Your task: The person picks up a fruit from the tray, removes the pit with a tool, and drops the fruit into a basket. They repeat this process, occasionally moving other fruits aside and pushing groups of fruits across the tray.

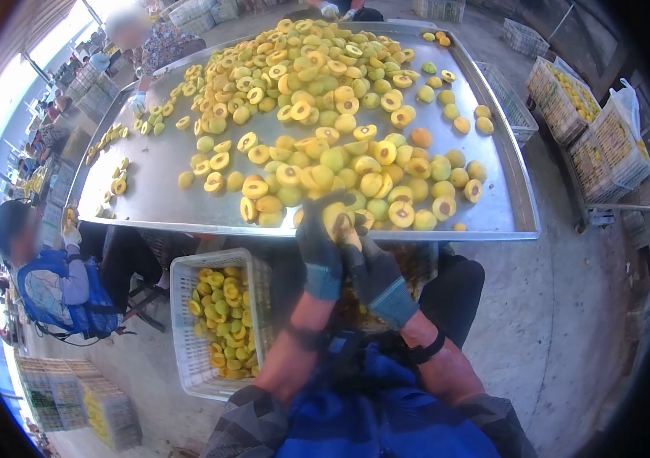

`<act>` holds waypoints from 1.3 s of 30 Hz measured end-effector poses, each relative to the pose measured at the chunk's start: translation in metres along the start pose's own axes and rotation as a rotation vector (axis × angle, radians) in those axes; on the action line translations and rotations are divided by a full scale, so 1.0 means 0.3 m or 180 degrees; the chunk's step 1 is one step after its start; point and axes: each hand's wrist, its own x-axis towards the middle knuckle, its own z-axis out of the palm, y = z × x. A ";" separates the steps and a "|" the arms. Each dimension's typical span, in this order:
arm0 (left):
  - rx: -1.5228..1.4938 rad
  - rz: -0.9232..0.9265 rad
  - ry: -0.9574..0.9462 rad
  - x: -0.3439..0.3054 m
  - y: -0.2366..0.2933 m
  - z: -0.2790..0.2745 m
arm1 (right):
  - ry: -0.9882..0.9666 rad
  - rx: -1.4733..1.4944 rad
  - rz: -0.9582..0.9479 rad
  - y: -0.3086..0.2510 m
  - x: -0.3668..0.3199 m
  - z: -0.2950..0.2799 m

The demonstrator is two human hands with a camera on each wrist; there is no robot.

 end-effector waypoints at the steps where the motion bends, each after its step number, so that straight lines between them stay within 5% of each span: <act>1: 0.0049 0.0053 -0.0019 0.003 -0.014 -0.005 | -0.0095 0.0088 0.0096 -0.001 -0.004 -0.005; 5: 0.0284 0.0289 -0.0057 0.008 -0.041 -0.007 | -0.0184 0.0019 0.0171 -0.006 -0.001 -0.016; 10: 0.1876 0.1407 0.0066 0.030 -0.066 -0.038 | 0.0163 0.0367 0.0402 -0.041 0.012 -0.012; 14: 0.1172 0.0377 0.0077 0.023 -0.016 -0.013 | 0.0027 0.0711 0.0818 -0.021 0.020 0.002; 21: 0.0898 -0.0124 -0.0520 0.030 0.069 -0.031 | -0.0294 0.1387 0.0917 -0.006 -0.013 -0.008; 23: 0.1154 0.0401 -0.0665 0.034 0.021 -0.057 | -0.0273 0.1303 0.0371 -0.001 -0.027 -0.013; 24: 0.1307 0.0985 -0.0641 0.031 -0.025 -0.069 | -0.0463 0.1477 0.0476 0.005 -0.029 -0.021; 26: 0.0512 0.1214 -0.0918 0.035 -0.083 -0.075 | -0.0709 0.1895 0.0662 0.012 -0.038 -0.028; 29: -0.1302 0.0141 -0.1324 0.048 -0.096 -0.072 | -0.0688 0.2601 0.0733 0.023 -0.057 0.003; 32: -0.1435 -0.0685 -0.1318 0.060 -0.041 -0.050 | -0.0972 0.3291 0.0697 0.065 -0.060 0.021; 36: -0.2340 -0.1246 -0.1875 0.078 -0.077 -0.049 | -0.2221 0.6103 0.2037 0.150 -0.067 0.017; 39: -0.2990 -0.1392 -0.1986 0.079 -0.100 -0.046 | -0.1847 0.5921 0.2086 0.122 -0.101 0.028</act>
